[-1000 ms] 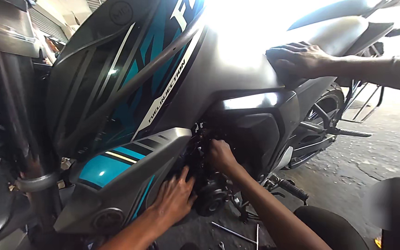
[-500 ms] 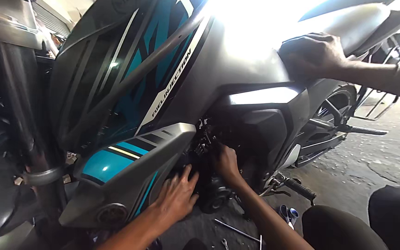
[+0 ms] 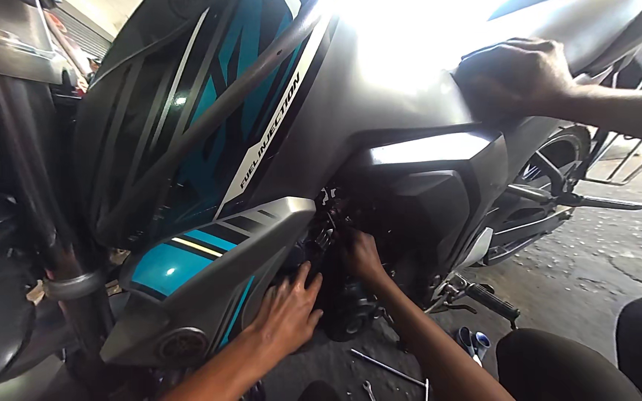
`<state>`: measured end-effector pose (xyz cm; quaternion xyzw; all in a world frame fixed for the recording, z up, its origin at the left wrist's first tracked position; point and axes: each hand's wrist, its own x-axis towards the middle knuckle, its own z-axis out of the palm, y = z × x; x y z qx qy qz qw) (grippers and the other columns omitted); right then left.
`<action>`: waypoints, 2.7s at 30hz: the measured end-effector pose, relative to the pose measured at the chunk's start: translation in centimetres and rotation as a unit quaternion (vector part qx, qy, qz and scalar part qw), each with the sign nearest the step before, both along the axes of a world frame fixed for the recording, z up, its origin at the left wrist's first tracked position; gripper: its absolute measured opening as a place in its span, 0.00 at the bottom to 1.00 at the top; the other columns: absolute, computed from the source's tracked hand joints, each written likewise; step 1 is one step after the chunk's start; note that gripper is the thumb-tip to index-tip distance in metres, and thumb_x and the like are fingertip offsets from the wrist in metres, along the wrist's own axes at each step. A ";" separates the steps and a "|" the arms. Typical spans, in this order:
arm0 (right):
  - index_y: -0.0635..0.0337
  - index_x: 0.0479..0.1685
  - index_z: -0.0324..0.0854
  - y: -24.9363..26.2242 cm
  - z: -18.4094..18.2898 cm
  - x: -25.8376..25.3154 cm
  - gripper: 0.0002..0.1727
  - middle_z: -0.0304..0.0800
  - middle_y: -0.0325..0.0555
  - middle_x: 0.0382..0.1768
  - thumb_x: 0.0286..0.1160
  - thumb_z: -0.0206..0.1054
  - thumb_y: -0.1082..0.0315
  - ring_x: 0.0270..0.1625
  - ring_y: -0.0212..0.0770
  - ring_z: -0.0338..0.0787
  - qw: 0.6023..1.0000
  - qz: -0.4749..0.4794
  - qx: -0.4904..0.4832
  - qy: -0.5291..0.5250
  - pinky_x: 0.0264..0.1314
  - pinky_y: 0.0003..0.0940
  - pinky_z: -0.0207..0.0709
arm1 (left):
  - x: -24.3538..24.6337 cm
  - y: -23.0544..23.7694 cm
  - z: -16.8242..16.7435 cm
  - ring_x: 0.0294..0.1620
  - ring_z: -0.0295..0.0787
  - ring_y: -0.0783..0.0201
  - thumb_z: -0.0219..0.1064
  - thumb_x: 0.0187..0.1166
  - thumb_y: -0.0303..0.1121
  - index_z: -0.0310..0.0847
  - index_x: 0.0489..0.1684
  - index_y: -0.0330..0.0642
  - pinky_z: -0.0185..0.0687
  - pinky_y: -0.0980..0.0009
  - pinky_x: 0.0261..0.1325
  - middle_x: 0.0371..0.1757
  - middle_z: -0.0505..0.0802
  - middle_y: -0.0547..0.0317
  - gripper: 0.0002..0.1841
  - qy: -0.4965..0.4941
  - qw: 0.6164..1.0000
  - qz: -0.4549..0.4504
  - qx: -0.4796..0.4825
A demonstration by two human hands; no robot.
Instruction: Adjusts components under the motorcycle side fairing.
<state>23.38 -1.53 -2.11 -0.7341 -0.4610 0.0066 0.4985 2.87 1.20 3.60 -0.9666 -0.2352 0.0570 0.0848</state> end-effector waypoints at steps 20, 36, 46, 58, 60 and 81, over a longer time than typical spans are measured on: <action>0.63 0.48 0.88 -1.9 3.9 0.1 0.12 0.93 0.59 0.42 0.80 0.67 0.63 0.52 0.60 0.92 0.989 0.019 -0.126 -0.071 0.57 0.61 0.81 | 0.5 0.0 0.2 0.68 0.85 0.38 0.65 0.83 0.49 0.70 0.85 0.48 0.86 0.43 0.59 0.91 0.63 0.43 0.32 0.004 1.000 0.010 -0.019; 0.62 0.35 0.87 -3.0 7.8 -2.0 0.16 0.91 0.57 0.35 0.84 0.62 0.60 0.45 0.59 0.92 0.990 -0.066 -0.120 0.032 0.48 0.62 0.79 | 0.0 0.2 0.1 0.66 0.86 0.38 0.63 0.83 0.52 0.73 0.84 0.49 0.86 0.44 0.58 0.88 0.69 0.39 0.31 0.011 1.000 0.011 -0.022; 0.62 0.55 0.85 -0.3 0.7 -1.2 0.16 0.92 0.56 0.37 0.90 0.56 0.61 0.42 0.57 0.93 0.999 -0.033 -0.023 0.023 0.49 0.60 0.83 | 0.2 0.2 0.1 0.66 0.87 0.39 0.64 0.83 0.51 0.68 0.88 0.51 0.87 0.45 0.56 0.92 0.62 0.43 0.33 0.011 1.000 0.008 -0.028; 0.61 0.59 0.86 0.0 2.0 1.3 0.16 0.92 0.59 0.48 0.85 0.62 0.60 0.54 0.60 0.92 0.988 0.007 -0.140 -0.056 0.60 0.63 0.81 | 0.3 0.1 0.3 0.68 0.85 0.40 0.62 0.85 0.51 0.63 0.90 0.52 0.86 0.46 0.57 0.93 0.59 0.44 0.34 0.033 0.999 0.012 -0.034; 0.61 0.57 0.87 0.0 1.9 1.3 0.16 0.92 0.60 0.46 0.86 0.62 0.60 0.54 0.60 0.92 0.988 0.000 -0.133 -0.084 0.59 0.63 0.81 | 0.3 0.2 0.3 0.68 0.85 0.40 0.62 0.85 0.51 0.63 0.90 0.52 0.86 0.46 0.58 0.93 0.59 0.43 0.34 0.034 0.999 0.010 -0.035; 0.65 0.39 0.87 -2.5 10.7 -0.7 0.21 0.90 0.59 0.37 0.86 0.62 0.54 0.45 0.58 0.91 0.983 0.016 -0.183 0.026 0.49 0.62 0.80 | 0.0 0.3 -0.2 0.62 0.88 0.38 0.64 0.83 0.51 0.68 0.88 0.53 0.86 0.42 0.55 0.86 0.70 0.39 0.33 0.009 0.999 0.001 -0.042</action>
